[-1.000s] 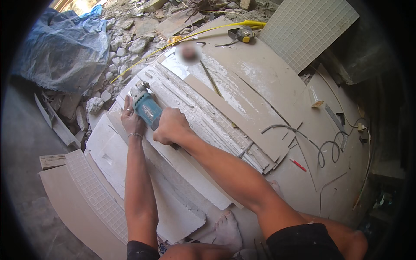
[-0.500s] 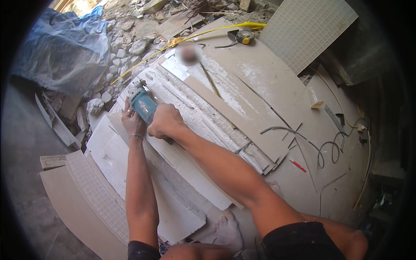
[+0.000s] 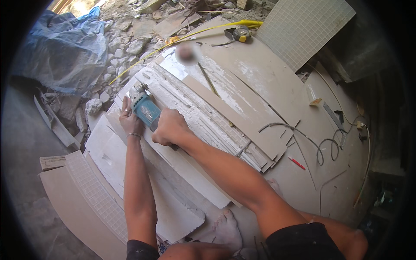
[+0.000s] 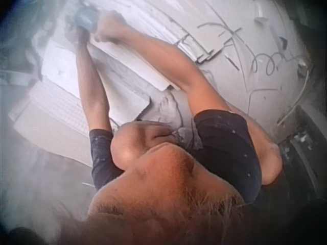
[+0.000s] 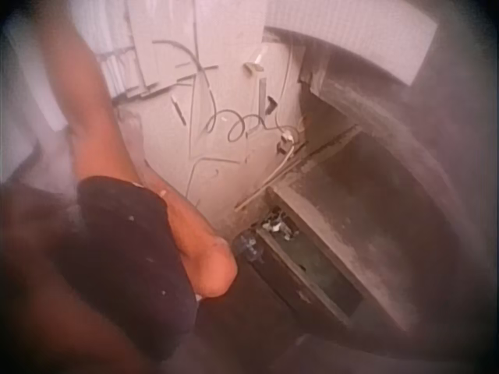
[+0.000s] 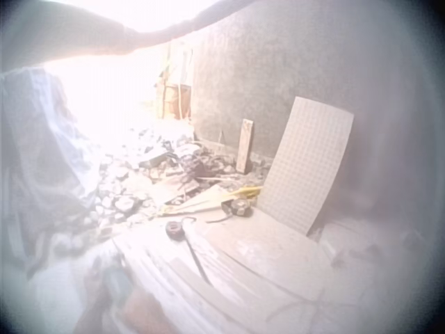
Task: The person uses an angle grinder to cut rectangular ceramic tiles on the floor. They hold the tiles with one hand and guide the grinder with the other, producing cut pieces that are set aside.
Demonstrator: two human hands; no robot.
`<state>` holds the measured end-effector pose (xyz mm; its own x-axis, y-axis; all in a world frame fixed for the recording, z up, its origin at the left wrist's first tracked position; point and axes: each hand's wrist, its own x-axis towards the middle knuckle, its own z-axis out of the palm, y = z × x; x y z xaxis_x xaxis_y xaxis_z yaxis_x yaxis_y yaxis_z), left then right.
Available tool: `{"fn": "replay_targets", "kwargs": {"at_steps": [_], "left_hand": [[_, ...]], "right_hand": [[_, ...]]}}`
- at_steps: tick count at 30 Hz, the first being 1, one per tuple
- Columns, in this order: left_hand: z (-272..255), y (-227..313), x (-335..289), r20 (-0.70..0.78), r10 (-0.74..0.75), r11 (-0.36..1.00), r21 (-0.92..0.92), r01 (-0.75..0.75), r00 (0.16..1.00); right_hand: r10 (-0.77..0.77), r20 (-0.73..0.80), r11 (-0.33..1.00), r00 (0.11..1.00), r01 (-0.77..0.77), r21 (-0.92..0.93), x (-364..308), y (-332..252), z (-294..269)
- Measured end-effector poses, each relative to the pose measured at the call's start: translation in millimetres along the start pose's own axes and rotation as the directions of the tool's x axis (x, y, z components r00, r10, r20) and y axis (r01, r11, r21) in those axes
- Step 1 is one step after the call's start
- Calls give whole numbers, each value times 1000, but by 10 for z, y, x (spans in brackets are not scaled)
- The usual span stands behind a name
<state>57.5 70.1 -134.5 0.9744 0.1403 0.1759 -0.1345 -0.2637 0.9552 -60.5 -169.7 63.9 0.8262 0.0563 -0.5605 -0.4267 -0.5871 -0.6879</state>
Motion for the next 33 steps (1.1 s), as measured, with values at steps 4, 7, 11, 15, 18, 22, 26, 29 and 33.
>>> {"fn": "replay_targets", "kwargs": {"at_steps": [4,7,11,15,18,22,26,29,33], "left_hand": [[-2,9,-10,-2,37,998,54,-37,999],[4,70,-42,-10,126,970,212,-121,992],[13,98,-57,-13,121,965,237,-114,993],[-4,55,-25,-13,85,992,99,-83,996],[-9,76,-3,15,36,999,10,-36,999],[26,199,-75,43,-141,971,-189,147,989],[78,322,-92,40,-121,960,-251,127,992],[100,368,-93,31,-124,957,-262,128,992],[92,371,-120,71,-209,904,-367,220,975]], "right_hand": [[11,4,1000,1000,-11,4,-86,82,5],[26,12,999,1000,-26,23,-154,139,1],[35,25,999,999,-35,0,-168,170,-4],[5,-7,1000,1000,-5,2,-80,141,32],[-25,-23,1000,999,25,16,21,100,47],[-29,-35,999,999,30,28,135,-9,47],[22,-10,999,1000,-21,36,224,-114,33],[15,-14,999,1000,-14,37,244,-129,35],[3,-30,1000,1000,-3,4,223,-104,55]]}}
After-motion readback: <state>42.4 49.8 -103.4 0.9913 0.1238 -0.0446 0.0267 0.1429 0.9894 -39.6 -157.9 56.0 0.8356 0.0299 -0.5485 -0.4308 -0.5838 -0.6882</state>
